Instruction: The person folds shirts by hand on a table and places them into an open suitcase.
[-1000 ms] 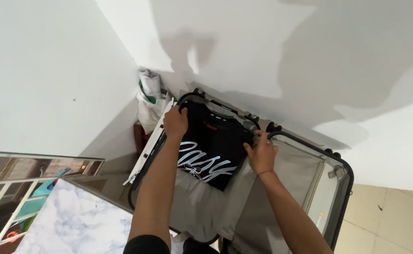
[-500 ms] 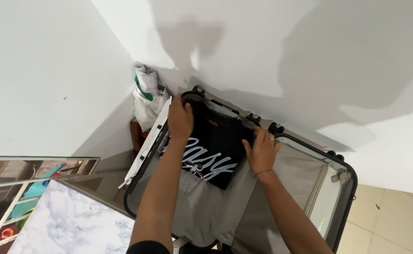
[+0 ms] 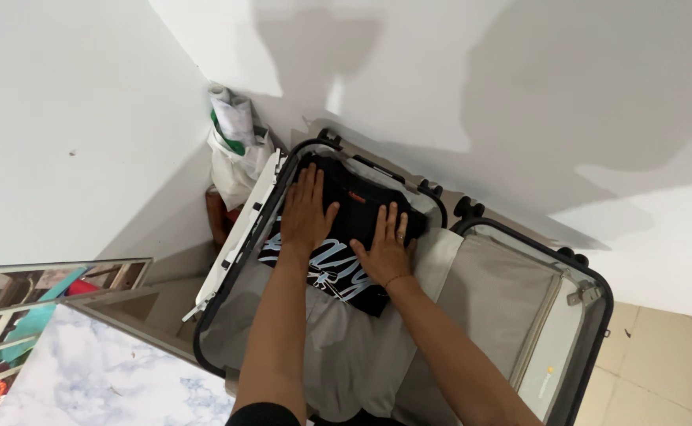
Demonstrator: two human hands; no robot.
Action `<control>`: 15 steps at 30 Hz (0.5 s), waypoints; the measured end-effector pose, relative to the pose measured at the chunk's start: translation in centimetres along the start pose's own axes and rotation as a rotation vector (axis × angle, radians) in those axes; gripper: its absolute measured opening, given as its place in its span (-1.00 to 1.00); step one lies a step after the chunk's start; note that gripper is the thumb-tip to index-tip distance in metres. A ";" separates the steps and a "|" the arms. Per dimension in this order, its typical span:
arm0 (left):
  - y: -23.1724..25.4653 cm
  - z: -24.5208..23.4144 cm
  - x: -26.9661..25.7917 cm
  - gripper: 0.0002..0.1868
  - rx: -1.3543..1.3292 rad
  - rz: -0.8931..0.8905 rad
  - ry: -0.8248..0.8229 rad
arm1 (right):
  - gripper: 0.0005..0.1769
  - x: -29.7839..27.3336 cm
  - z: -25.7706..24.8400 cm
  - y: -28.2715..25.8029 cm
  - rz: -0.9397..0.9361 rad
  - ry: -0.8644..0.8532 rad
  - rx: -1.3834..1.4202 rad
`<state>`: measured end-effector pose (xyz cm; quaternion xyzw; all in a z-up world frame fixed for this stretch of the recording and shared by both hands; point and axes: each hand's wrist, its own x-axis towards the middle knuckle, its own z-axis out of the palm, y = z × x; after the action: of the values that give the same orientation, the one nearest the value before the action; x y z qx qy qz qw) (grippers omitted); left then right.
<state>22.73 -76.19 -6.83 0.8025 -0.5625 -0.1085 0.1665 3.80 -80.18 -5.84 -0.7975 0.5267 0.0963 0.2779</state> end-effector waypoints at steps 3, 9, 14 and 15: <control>-0.2 0.0 -0.3 -0.21 -0.014 0.044 0.045 | 0.16 0.2 -0.4 0.0 -0.003 -0.070 -0.021; -1.0 1.6 -7.0 -0.43 -0.074 0.039 0.286 | -0.17 -3.7 0.3 -0.8 -0.533 0.495 -0.166; -1.8 2.5 -11.4 -0.37 -0.040 -0.084 0.175 | -0.75 -3.8 3.9 -1.0 -0.676 0.085 0.168; -2.1 2.5 -11.1 -0.33 -0.031 -0.086 0.108 | -0.75 -3.4 4.5 -0.7 -0.675 0.080 0.169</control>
<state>19.84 -65.43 -10.06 0.8279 -0.5161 -0.0807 0.2042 3.61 -74.89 -7.78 -0.9041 0.2499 -0.0761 0.3381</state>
